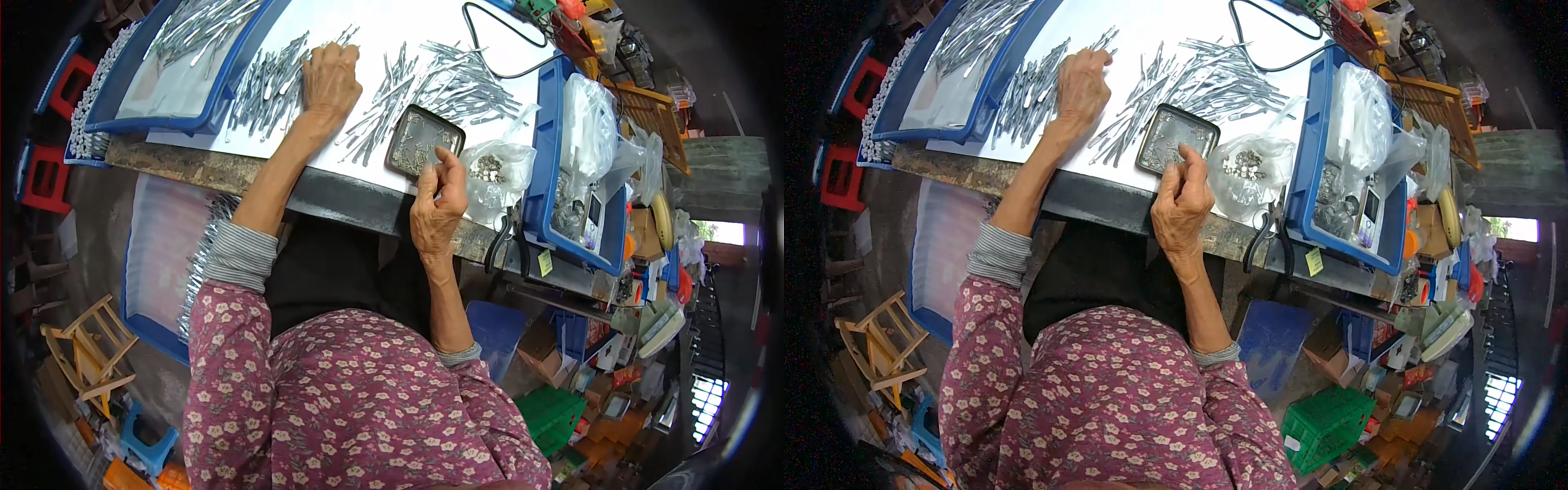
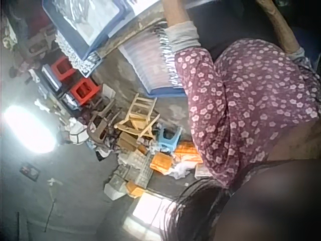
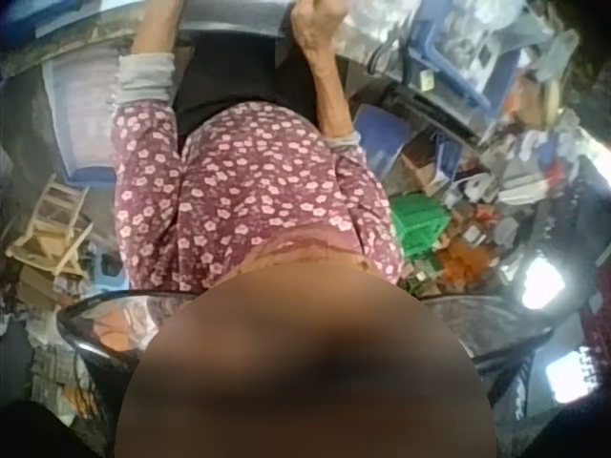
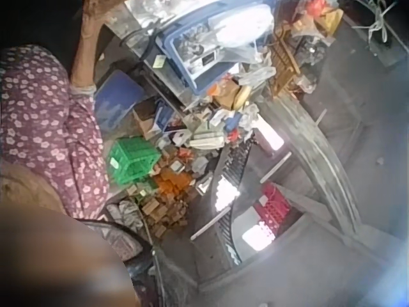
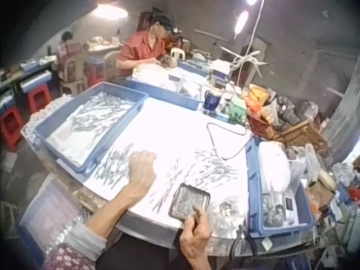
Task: Picking and sorting thin metal strips into a small tray for inspection or assembly.
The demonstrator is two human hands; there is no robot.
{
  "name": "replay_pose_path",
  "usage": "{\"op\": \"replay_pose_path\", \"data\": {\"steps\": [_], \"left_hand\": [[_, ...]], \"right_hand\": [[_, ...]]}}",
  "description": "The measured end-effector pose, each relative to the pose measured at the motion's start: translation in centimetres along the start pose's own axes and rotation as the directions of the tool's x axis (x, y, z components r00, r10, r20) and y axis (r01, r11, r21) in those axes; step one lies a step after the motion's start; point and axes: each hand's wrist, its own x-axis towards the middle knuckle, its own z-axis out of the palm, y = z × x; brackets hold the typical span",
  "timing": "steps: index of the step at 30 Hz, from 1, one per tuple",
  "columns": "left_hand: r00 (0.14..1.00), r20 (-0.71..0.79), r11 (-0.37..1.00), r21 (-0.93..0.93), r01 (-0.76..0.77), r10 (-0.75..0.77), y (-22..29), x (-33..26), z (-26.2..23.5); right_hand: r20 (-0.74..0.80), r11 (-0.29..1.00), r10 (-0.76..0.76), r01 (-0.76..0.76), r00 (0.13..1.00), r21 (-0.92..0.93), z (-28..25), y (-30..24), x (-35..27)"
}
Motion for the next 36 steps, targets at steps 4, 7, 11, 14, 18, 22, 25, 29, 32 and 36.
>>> {"op": "replay_pose_path", "data": {"steps": [4,7,11,14,18,22,25,29,32,36], "left_hand": [[0.984,0.165,0.975,-0.221,-0.028,0.066,1.9,0.0,0.2],[0.928,0.365,0.923,-0.377,0.081,0.067,3.2,0.3,-0.1],[0.919,0.385,0.931,-0.359,0.069,0.081,3.2,0.2,0.1],[0.917,0.39,0.973,-0.23,0.001,0.091,3.7,0.1,0.0],[0.897,0.438,0.969,-0.243,0.048,0.065,3.9,0.3,0.1],[0.91,0.412,0.942,-0.319,0.106,0.037,3.4,-0.1,0.0],[0.97,0.245,0.918,-0.385,0.097,0.001,2.8,-0.7,-0.2],[0.961,0.272,0.814,-0.548,0.193,-0.045,2.7,-1.2,-2.3],[0.948,0.309,0.672,-0.686,0.279,-0.079,2.8,-2.8,-4.6],[0.864,0.487,0.283,-0.817,0.502,-0.125,3.0,-4.7,-6.4]], "right_hand": [[0.032,0.999,0.039,-0.039,0.999,-0.007,-0.1,0.2,-0.1],[-0.013,1.0,-0.023,0.023,1.0,0.001,0.1,0.5,0.0],[0.026,0.998,0.067,-0.067,0.997,0.02,-0.2,0.1,-0.2],[0.059,0.986,0.161,-0.164,0.985,0.041,-0.4,-0.1,-0.1],[0.004,0.992,0.129,-0.129,0.992,0.012,-0.7,0.4,0.4],[0.058,0.98,0.197,-0.196,0.979,-0.022,-1.0,0.1,1.1],[0.163,0.963,0.23,-0.2,0.96,-0.182,-0.9,0.2,1.8],[0.204,0.959,0.021,0.038,0.979,-0.28,-0.4,1.2,2.7],[0.25,0.95,0.0,0.078,0.968,-0.302,0.2,1.3,3.2],[0.3,0.933,-0.042,0.145,0.953,-0.329,0.8,1.8,3.7]]}}
